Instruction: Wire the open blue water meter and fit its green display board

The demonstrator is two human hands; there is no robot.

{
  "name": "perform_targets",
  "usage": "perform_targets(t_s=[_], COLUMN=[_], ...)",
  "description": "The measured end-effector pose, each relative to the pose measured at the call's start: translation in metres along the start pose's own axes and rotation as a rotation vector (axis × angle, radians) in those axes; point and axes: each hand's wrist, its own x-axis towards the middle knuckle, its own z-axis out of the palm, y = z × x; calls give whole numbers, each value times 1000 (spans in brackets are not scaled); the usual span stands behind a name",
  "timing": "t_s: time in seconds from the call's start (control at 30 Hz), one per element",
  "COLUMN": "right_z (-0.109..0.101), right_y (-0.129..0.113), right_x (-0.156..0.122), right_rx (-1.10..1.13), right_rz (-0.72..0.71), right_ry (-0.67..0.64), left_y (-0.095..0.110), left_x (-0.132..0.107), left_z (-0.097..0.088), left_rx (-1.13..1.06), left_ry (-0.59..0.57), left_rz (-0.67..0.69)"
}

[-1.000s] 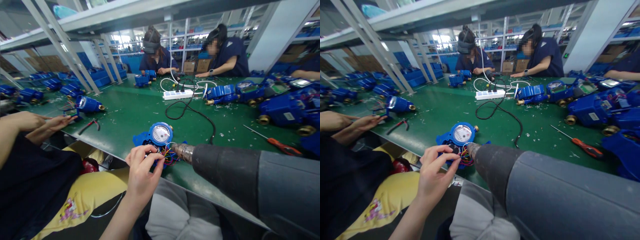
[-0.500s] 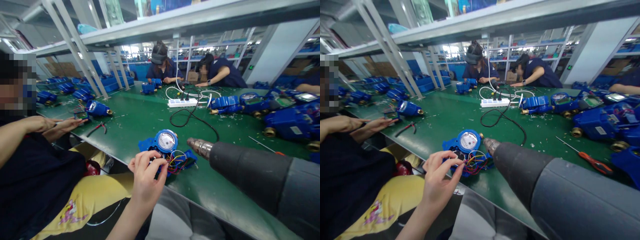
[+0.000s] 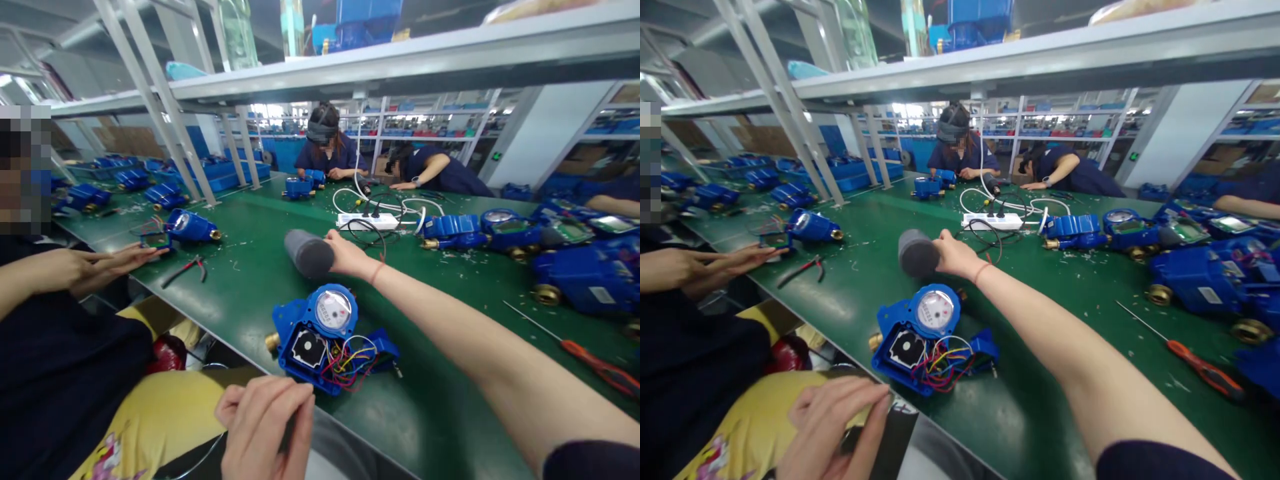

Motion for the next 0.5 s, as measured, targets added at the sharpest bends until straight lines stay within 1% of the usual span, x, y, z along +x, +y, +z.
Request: perform_targets(t_s=[0.1, 0.17, 0.2, 0.27, 0.3, 0.37, 0.43, 0.47, 0.5], right_z=[32, 46, 48, 42, 33, 10, -13, -22, -27], right_y=[-6, -8, -8, -8, -8, -14, -26, -34, -41], right_x=[35, 52, 56, 51, 40, 2, -54, -85, -115], right_rx=[-39, -40, -31, 4, 28, 81, 124, 159, 276], right_rz=[-66, -110, -129, -151, -149, -116, -73, -87, -198], right_ry=[-31, -40, -34, 22, 77, 241, 419, 526, 652], left_y=[1, 4, 5, 8, 10, 13, 16, 18, 19], left_x=[-2, 0, 2, 7, 9, 14, 16, 17, 18], left_z=[8, 14, 18, 25, 28, 34, 39, 41, 42], left_rx=[-15, -10, -7, -11, -21, -52, -88, -103, -114], left_ry=[-94, -125, -128, -123, -118, -116, -128, -132, -137], left_rz=[-12, -17, -19, -36, -49, -82, -109, -119, -127])
